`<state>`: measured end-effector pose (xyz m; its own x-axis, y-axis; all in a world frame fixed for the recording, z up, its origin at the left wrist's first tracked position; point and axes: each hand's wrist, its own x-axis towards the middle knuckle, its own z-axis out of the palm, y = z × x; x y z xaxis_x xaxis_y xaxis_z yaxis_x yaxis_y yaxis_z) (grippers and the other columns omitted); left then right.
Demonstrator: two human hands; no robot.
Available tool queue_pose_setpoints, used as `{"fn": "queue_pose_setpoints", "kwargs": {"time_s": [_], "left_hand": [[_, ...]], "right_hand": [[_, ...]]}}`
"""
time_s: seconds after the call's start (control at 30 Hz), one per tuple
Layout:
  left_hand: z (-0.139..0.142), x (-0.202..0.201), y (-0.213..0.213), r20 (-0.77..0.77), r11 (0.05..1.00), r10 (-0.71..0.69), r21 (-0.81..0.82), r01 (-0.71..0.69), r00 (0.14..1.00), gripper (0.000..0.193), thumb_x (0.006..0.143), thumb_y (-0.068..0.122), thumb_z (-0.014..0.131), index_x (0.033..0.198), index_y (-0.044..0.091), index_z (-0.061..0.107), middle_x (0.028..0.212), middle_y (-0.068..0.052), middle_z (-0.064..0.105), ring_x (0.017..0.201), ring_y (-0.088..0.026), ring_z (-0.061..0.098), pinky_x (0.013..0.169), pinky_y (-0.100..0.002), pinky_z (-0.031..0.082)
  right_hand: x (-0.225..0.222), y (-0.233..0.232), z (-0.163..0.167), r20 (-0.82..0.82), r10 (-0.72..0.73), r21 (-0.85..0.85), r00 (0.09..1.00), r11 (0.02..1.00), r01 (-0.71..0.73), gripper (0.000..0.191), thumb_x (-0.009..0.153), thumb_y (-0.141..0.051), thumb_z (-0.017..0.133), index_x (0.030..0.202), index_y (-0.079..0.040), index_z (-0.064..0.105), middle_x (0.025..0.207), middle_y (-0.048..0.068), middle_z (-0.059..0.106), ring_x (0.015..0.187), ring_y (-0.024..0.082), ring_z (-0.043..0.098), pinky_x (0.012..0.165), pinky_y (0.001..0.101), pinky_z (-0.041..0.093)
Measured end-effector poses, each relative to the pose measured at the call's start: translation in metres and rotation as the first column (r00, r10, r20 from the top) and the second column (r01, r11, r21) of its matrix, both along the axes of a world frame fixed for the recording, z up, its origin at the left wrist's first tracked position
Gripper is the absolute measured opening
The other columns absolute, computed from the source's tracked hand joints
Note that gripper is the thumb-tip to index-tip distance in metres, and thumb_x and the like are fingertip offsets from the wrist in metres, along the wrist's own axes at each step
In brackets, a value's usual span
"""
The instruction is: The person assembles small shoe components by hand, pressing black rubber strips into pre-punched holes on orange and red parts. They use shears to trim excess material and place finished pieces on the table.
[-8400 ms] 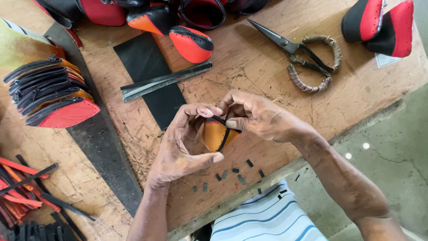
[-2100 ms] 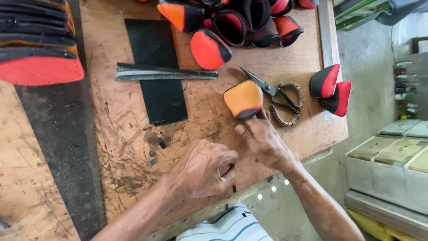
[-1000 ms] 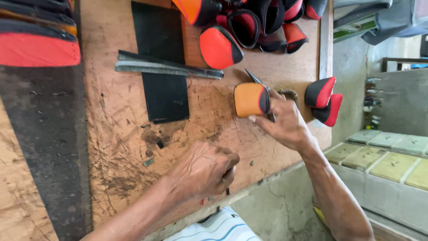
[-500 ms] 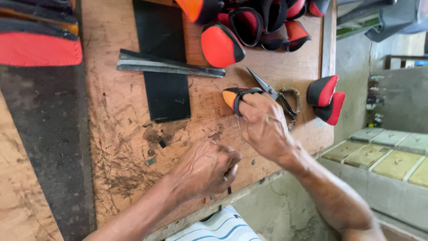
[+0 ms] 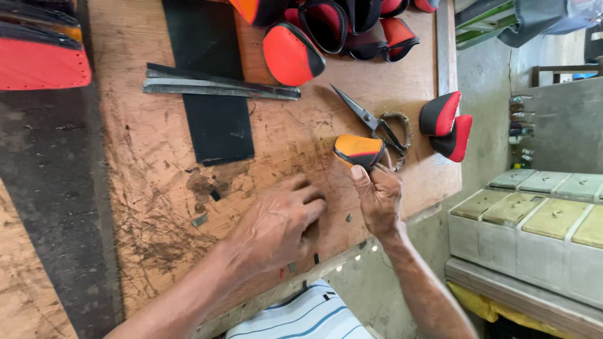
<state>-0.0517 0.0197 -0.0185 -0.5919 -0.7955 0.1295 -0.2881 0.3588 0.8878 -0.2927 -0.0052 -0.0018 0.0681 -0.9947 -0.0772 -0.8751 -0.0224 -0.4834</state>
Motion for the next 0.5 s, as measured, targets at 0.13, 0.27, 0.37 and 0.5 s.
{"fn": "queue_pose_setpoints", "kwargs": {"time_s": [0.13, 0.27, 0.37, 0.5], "left_hand": [[0.004, 0.002, -0.001, -0.090, 0.974, 0.208, -0.073, -0.215, 0.974, 0.050, 0.068, 0.005, 0.071, 0.116, 0.000, 0.058, 0.143, -0.026, 0.049, 0.130, -0.043, 0.045, 0.100, -0.050, 0.046], [0.007, 0.010, -0.005, -0.104, 0.991, 0.129, 0.060, -0.123, 0.986, 0.055, 0.076, 0.010, 0.075, 0.123, 0.003, 0.048, 0.153, -0.024, 0.039, 0.139, -0.045, 0.039, 0.108, -0.054, 0.041], [0.009, 0.008, -0.004, -0.090, 0.987, 0.146, 0.083, -0.139, 0.985, 0.054, 0.077, 0.009, 0.075, 0.122, 0.003, 0.047, 0.157, -0.025, 0.036, 0.139, -0.047, 0.039, 0.105, -0.053, 0.043], [0.007, 0.004, 0.000, -0.213, 0.941, 0.338, 0.052, -0.334, 0.917, 0.045, 0.085, 0.006, 0.071, 0.123, 0.002, 0.047, 0.153, -0.029, 0.040, 0.138, -0.047, 0.047, 0.111, -0.049, 0.046]], "right_hand": [[0.009, 0.015, -0.015, 0.329, 0.181, -0.246, 0.927, 0.964, -0.101, 0.033, 0.101, -0.030, 0.067, 0.105, 0.002, 0.073, 0.108, 0.013, 0.071, 0.104, 0.022, 0.063, 0.092, 0.0352, 0.050], [0.021, 0.026, -0.018, 0.522, 0.050, -0.139, 0.852, 0.990, 0.028, 0.026, 0.100, -0.020, 0.068, 0.117, 0.000, 0.070, 0.112, 0.007, 0.072, 0.103, 0.016, 0.066, 0.094, 0.0290, 0.053], [0.025, 0.021, -0.022, 0.761, -0.085, -0.029, 0.643, 0.986, 0.164, 0.026, 0.101, -0.010, 0.070, 0.124, 0.001, 0.068, 0.113, 0.006, 0.072, 0.100, 0.012, 0.066, 0.094, 0.0264, 0.054], [0.025, 0.004, -0.027, 0.430, -0.155, -0.172, 0.890, 0.953, 0.249, 0.019, 0.100, -0.008, 0.074, 0.116, 0.003, 0.070, 0.106, 0.008, 0.073, 0.091, 0.012, 0.064, 0.080, 0.0267, 0.053]]}}
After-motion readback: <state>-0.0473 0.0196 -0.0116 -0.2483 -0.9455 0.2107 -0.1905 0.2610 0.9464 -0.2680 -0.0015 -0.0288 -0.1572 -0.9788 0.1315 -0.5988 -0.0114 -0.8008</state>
